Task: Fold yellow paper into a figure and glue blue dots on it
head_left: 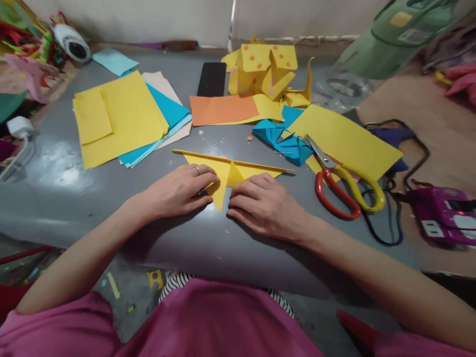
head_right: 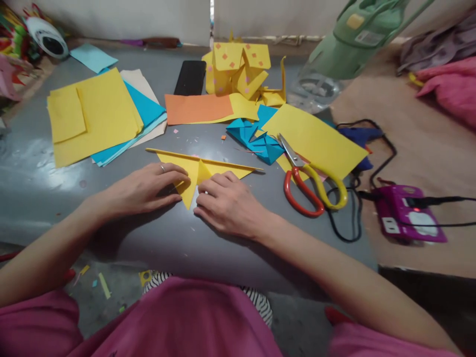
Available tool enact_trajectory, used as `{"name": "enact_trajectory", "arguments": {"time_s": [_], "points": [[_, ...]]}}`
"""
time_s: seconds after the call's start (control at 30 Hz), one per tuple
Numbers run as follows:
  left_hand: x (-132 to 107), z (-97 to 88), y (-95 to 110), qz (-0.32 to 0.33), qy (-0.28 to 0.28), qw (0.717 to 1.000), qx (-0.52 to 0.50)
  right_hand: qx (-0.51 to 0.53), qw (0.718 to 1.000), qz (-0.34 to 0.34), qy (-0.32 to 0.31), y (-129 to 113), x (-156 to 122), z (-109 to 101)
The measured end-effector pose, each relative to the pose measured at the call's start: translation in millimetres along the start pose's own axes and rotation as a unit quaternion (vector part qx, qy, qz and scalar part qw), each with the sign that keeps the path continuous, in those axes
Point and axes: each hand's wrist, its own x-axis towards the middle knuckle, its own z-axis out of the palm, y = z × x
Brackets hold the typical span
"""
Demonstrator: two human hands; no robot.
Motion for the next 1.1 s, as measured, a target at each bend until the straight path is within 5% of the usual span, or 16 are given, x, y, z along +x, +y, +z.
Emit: {"name": "enact_trajectory", "arguments": {"time_s": [0.37,0.67,1.1], "points": [[-5,3.1,-1,0.006,0.033,0.999,-0.003,0.029,0.998,-0.005,-0.047,-6,-2,9],[9,16.1,-1,-0.06,0.119,0.99,-0.039,-0.003,0.998,0.055,0.021,-4,-6,12],[25,8.5,7,-0.208,0.1,0.966,-0.116,-0.041,0.996,0.084,0.003,-1,-8,18]]}}
